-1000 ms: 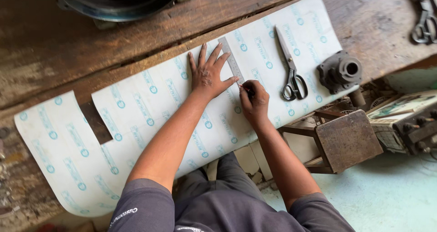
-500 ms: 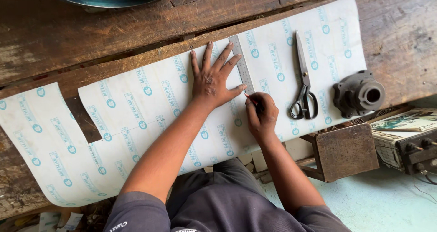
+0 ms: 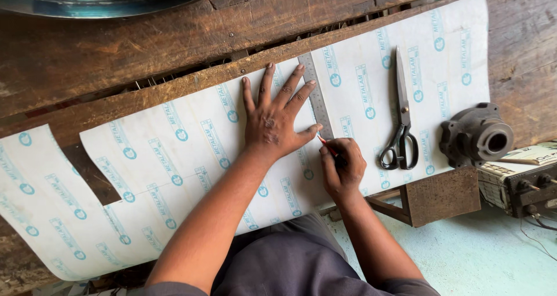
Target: The person reaches into an electric motor housing on the workbench and removes a component, then lays a long white adhesive-backed sheet on the bench. They hold a steel ruler against the sheet and draw marking lines along it with a pencil, repositioning the ruler repeatedly to mark several sections of the sheet.
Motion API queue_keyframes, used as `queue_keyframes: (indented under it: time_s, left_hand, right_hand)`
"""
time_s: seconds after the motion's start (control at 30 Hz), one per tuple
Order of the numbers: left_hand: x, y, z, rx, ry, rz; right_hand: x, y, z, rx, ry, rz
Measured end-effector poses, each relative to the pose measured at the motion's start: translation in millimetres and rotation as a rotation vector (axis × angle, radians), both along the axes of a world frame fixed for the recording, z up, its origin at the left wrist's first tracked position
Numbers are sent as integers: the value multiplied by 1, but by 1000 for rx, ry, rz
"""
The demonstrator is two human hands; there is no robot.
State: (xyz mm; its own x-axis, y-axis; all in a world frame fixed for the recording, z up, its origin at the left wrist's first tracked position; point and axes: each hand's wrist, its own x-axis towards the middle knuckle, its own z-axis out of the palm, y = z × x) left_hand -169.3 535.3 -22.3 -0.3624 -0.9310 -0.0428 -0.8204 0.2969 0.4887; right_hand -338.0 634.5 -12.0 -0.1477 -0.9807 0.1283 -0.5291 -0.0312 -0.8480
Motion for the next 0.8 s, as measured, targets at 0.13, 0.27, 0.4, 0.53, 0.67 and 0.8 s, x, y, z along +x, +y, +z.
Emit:
queue_keyframes:
  time_s: [0.13, 0.27, 0.4, 0.53, 0.67, 0.8]
  left_hand:
    - [1, -1, 2, 13, 30, -4]
    - [1, -1, 0, 30, 6, -6]
    - [0, 2, -5, 8, -10, -16]
    - [0, 4, -10, 2, -15, -22]
    - [0, 4, -13, -9, -17, -29]
    - [0, 7, -15, -11, -15, -29]
  right_hand:
    - [0, 0, -2, 27, 5, -11]
    - [-1, 1, -4, 41, -11, -22]
    - [-2, 4, -5, 53, 17, -33]
    - [-3, 5, -6, 34, 14, -36]
    - [-3, 5, -4, 24, 30, -39]
    - [0, 4, -1, 25, 79, -55]
